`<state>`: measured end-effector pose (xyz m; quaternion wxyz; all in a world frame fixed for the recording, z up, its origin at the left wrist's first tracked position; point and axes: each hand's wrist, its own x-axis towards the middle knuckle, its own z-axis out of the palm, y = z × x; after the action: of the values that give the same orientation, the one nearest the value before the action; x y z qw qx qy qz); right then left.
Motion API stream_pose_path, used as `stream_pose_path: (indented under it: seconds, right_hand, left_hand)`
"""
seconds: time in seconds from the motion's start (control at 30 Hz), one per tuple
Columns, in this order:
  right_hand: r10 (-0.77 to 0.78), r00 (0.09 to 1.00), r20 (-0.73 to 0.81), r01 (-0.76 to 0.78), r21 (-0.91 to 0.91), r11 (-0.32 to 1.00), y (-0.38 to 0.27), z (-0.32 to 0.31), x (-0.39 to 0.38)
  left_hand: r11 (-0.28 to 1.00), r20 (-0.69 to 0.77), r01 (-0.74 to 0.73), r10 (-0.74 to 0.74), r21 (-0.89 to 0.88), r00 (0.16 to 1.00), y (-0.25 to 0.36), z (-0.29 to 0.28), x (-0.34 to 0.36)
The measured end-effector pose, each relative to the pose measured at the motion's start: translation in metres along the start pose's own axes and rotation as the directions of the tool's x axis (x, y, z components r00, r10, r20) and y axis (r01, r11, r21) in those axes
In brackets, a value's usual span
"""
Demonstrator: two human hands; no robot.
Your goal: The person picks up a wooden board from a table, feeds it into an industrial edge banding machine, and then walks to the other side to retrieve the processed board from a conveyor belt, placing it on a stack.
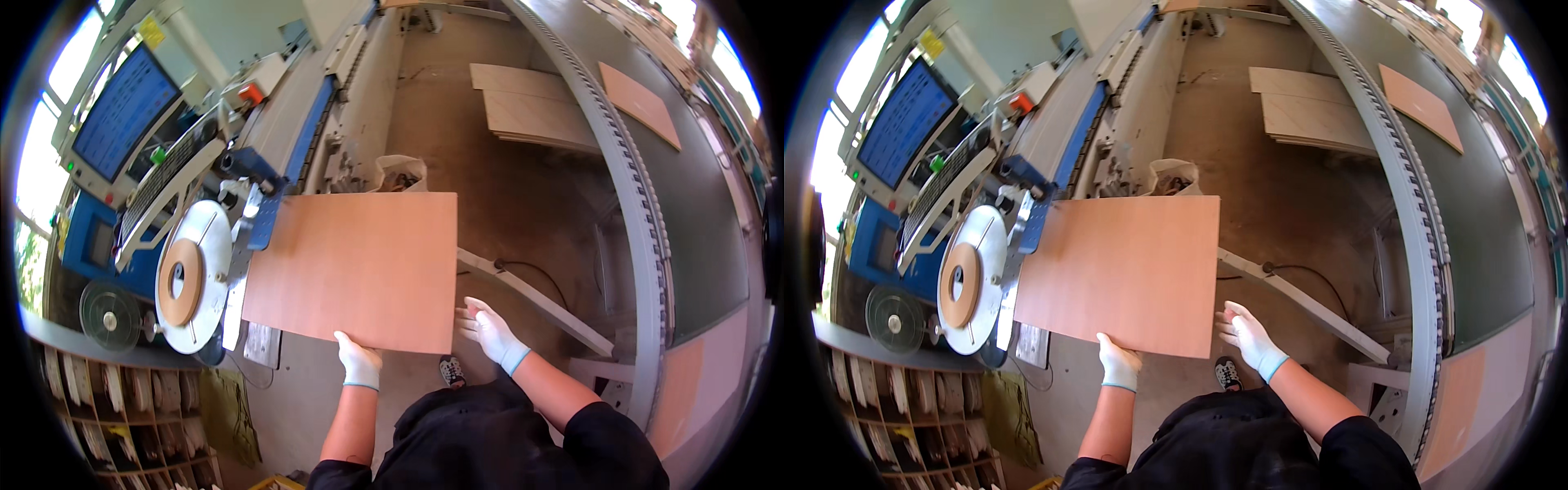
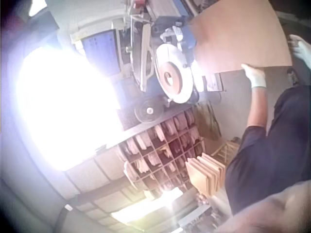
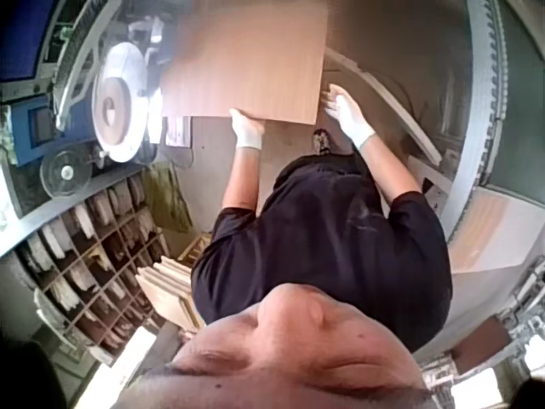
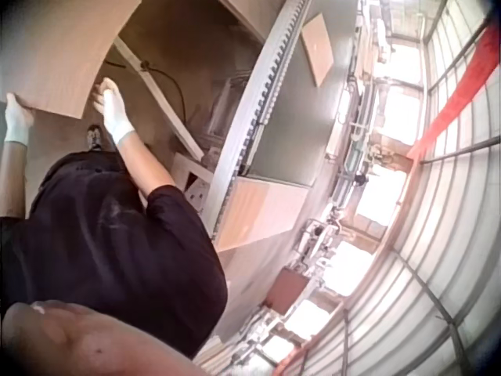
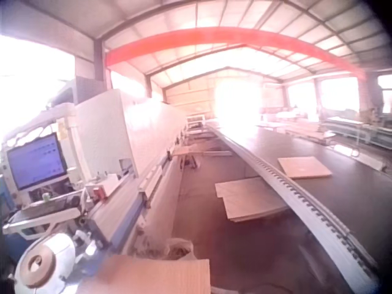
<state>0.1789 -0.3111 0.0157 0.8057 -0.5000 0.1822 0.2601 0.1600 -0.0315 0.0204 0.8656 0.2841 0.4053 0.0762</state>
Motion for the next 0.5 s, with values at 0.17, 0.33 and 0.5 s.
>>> stream_pose_path:
  seconds: [0.17, 0.33, 0.5]
  right_hand:
    - [0.084, 0.957, -0.279, -0.067, 0.068, 0.995, 0.008, -0.104, -0.056]
    - [0.004, 0.714, -0.7, 0.189, 0.198, 0.962, 0.022, -0.213, -0.156]
    - [-0.19, 0.407, -0.893, 0.518, 0.054, 0.854, 0.003, -0.269, -0.288]
  left_hand:
    - [0.997, 0.006, -0.036, 0.036, 0.066, 0.999, -0.007, 0.04, 0.037]
    - [0.998, 0.305, -0.061, 0.062, -0.013, 0.95, -0.004, 0.049, 0.098]
    - [0.999, 0.455, -0.038, 0.046, -0.027, 0.889, 0.043, 0.029, 0.192]
